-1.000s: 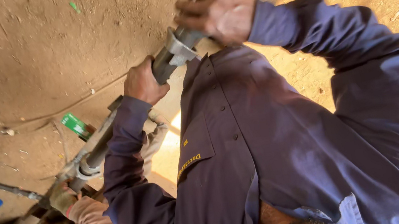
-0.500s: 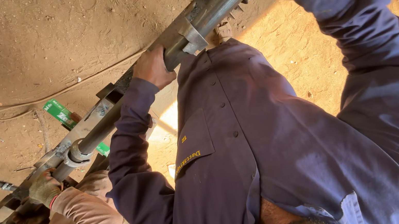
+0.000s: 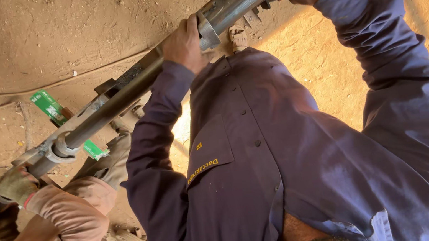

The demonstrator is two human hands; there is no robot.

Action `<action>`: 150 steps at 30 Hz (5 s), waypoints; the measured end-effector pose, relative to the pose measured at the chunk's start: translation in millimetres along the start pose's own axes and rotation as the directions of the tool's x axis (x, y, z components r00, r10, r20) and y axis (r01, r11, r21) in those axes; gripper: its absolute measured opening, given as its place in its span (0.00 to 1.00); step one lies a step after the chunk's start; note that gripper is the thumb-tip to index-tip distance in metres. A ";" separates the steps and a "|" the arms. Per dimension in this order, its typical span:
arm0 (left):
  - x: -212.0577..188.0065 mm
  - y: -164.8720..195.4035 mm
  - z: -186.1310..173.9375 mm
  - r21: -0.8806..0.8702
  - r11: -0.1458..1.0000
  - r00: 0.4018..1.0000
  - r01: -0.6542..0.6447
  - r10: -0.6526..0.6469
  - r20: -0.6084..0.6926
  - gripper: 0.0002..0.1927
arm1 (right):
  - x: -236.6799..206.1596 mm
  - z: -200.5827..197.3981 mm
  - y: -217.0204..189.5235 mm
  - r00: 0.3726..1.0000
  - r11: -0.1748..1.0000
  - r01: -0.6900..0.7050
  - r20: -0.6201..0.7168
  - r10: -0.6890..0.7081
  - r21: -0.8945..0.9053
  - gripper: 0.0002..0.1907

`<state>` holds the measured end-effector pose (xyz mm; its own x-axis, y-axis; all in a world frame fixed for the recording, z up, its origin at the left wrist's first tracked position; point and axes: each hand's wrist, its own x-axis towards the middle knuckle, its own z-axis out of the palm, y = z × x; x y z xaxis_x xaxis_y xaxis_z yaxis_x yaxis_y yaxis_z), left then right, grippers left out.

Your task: The person positions a long metal pipe on a stand, then uses a welding torch to weld the pipe at multiple points. The person adjusts the pipe and torch several times while welding.

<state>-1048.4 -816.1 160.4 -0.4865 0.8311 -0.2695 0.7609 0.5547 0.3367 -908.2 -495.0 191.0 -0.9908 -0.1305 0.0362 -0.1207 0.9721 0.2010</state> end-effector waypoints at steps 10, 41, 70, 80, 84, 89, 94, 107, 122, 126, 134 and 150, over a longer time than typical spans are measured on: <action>-10.8 -56.5 1.7 -0.018 0.998 0.988 0.066 -0.063 0.142 0.38 | 12.8 0.0 -8.8 0.991 0.983 -0.041 0.134 0.017 0.179 0.09; -130.0 -148.4 62.5 -0.065 0.993 0.921 0.097 -0.114 -0.373 0.14 | 1.3 -34.8 -166.3 0.972 0.540 0.089 -0.192 0.139 0.837 0.28; -377.3 -297.4 37.8 -0.283 0.734 0.484 0.618 -0.639 -0.598 0.39 | 91.1 1.5 -350.8 0.790 -0.555 -0.574 0.585 -0.183 0.602 0.23; -459.4 -443.1 20.1 0.188 0.819 0.800 0.543 -0.437 -0.411 0.42 | 155.9 8.6 -470.4 0.770 -0.963 -0.214 0.635 -0.064 0.162 0.21; -478.3 -479.7 29.8 0.107 0.888 0.813 0.446 -0.353 -0.463 0.31 | 193.4 25.2 -511.6 0.841 -0.990 -0.020 0.537 0.058 0.138 0.18; -476.7 -480.4 29.6 0.188 0.926 0.834 0.327 -0.190 -0.518 0.18 | 193.7 31.0 -494.2 0.860 -0.999 0.045 0.509 0.046 0.014 0.10; -445.1 -450.3 10.5 0.021 0.979 0.910 0.204 -0.182 -0.372 0.32 | 177.9 24.6 -457.9 0.840 -0.997 0.047 0.538 0.070 0.057 0.11; -295.7 -334.6 14.7 -0.140 0.990 0.977 0.011 -0.041 -0.209 0.46 | 172.8 26.7 -455.2 0.804 -0.988 0.144 0.587 0.088 -0.049 0.11; -489.5 -470.1 29.6 0.101 0.791 0.769 0.604 -0.545 -0.333 0.59 | 182.9 53.0 -465.0 0.858 -0.998 -0.022 0.514 0.010 0.057 0.10; -478.1 -472.4 55.2 -0.054 0.873 0.827 0.486 -0.478 -0.295 0.41 | 180.3 49.9 -469.4 0.848 -0.997 -0.030 0.530 0.010 0.067 0.10; -438.6 -464.5 74.7 -0.030 0.877 0.815 0.480 -0.458 -0.356 0.36 | 182.1 39.6 -477.1 0.856 -0.981 -0.064 0.515 0.039 0.181 0.12; -503.4 -443.9 80.1 -0.017 0.729 0.600 0.685 -0.577 -0.553 0.47 | 168.6 12.7 -488.5 0.760 -0.900 -0.375 0.629 -0.162 0.222 0.30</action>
<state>-1106.8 -1484.0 74.3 -0.9690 0.2015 0.1428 0.2138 0.9739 0.0766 -1017.0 -989.4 86.5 -0.7723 -0.1343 -0.6209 0.4670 -0.7827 -0.4115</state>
